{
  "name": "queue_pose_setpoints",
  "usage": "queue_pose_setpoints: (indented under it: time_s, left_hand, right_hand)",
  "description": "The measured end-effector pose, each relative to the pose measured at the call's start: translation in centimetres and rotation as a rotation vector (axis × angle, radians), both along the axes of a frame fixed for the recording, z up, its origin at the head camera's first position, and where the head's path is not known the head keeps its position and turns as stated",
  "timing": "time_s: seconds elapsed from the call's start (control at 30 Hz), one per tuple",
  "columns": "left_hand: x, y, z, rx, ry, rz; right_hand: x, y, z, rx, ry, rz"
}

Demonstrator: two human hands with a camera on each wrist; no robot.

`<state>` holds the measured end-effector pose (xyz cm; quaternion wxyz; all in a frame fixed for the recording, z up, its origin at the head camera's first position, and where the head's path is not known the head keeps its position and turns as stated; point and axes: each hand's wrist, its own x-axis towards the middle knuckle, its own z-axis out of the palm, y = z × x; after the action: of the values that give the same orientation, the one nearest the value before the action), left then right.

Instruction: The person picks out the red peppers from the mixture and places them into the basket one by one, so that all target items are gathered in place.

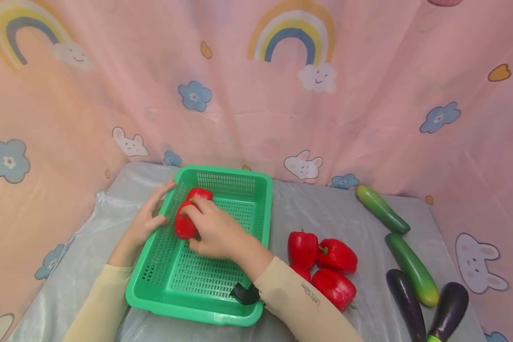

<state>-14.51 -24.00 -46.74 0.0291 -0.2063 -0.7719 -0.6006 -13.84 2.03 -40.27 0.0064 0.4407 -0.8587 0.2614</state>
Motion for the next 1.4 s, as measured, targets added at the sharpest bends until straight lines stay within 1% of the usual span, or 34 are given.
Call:
queue_pose_setpoints:
  time_s: [0.13,0.3,0.43,0.6,0.8,1.1,1.3,1.4]
  left_hand:
    - [0.0,0.0,-0.1,0.002,-0.007,-0.003]
    - [0.0,0.1,-0.2,0.018,-0.001,-0.003]
    - [0.0,0.1,-0.1,0.029,-0.008,-0.004]
    - [0.0,0.0,-0.1,0.034,-0.018,-0.004]
    - [-0.1,0.0,-0.1,0.039,-0.01,-0.007]
    - [-0.1,0.0,-0.1,0.03,-0.012,-0.004]
    - [0.0,0.0,-0.1,0.029,-0.021,0.002]
    - [-0.1,-0.1,-0.1,0.026,-0.026,0.004]
  right_hand:
    - [0.0,-0.3,-0.4,0.012,-0.001,0.05]
    - [-0.1,-0.5,-0.9,0.018,-0.028,0.094]
    - [0.0,-0.6,-1.2,0.025,-0.058,0.093]
    - [0.0,-0.8,-1.4,0.065,-0.114,0.09]
    - [0.0,-1.0,-1.5,0.091,-0.164,0.083]
    - [0.0,-1.1,-1.7,0.13,-0.186,0.084]
    - [0.0,-1.3,-1.8,0.155,-0.17,0.093]
    - [0.0,-1.3,-1.9,0.153,-0.179,0.088]
